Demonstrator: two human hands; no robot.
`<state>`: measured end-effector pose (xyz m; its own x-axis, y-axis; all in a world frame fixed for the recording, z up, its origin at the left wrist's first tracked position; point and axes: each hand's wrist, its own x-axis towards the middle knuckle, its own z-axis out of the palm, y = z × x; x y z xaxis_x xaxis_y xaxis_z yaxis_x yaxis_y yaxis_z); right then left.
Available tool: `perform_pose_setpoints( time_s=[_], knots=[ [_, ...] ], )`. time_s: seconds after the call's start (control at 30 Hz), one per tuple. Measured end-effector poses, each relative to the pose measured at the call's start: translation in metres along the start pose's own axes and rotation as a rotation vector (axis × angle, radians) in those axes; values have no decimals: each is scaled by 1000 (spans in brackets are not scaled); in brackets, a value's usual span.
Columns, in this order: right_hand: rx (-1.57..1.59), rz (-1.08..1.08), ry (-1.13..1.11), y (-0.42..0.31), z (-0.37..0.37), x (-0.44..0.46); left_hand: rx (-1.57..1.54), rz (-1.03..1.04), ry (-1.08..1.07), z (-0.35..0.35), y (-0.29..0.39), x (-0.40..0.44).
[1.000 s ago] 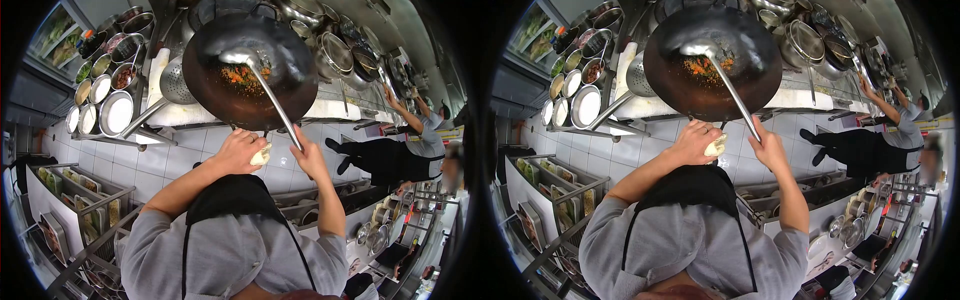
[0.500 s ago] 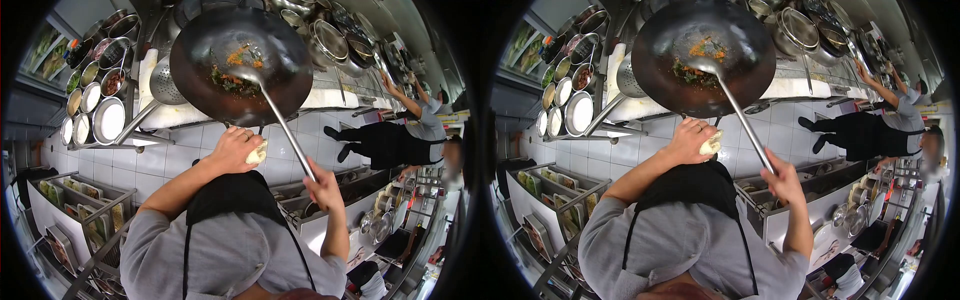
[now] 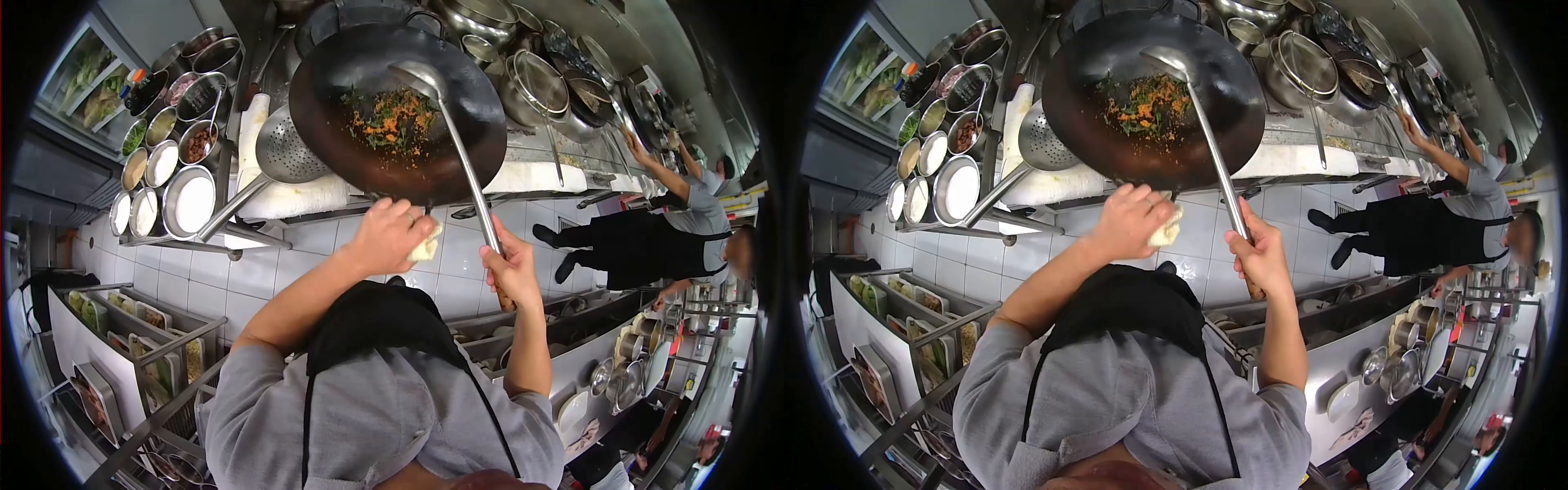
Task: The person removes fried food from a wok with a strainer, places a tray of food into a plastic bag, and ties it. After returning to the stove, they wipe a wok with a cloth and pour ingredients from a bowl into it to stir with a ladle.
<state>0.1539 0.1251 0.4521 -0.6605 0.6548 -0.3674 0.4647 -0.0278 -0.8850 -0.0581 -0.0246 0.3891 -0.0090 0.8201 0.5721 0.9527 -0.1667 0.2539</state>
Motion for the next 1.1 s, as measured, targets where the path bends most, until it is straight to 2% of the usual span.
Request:
perform_pose_setpoints(
  time_s=[0.23,0.53,0.67,0.77,0.97,1.07,1.1],
  knots=[
    [163,-149,25,6,-19,8,49,-94,140,-13,-53,71],
    [297,-257,-5,17,-20,47,5,-340,135,24,-148,116],
    [137,-158,-25,-18,-22,70,7,-373,136,27,-173,128],
    [55,-161,-38,-26,-18,88,5,-382,155,25,-190,138],
    [-245,-98,-38,-68,-22,103,1,-398,58,34,-231,135],
    [-455,-142,-37,-89,-24,109,-36,-397,44,31,-230,131],
    [-576,-228,-11,-93,-23,114,-47,-393,46,32,-232,131]
  ],
)
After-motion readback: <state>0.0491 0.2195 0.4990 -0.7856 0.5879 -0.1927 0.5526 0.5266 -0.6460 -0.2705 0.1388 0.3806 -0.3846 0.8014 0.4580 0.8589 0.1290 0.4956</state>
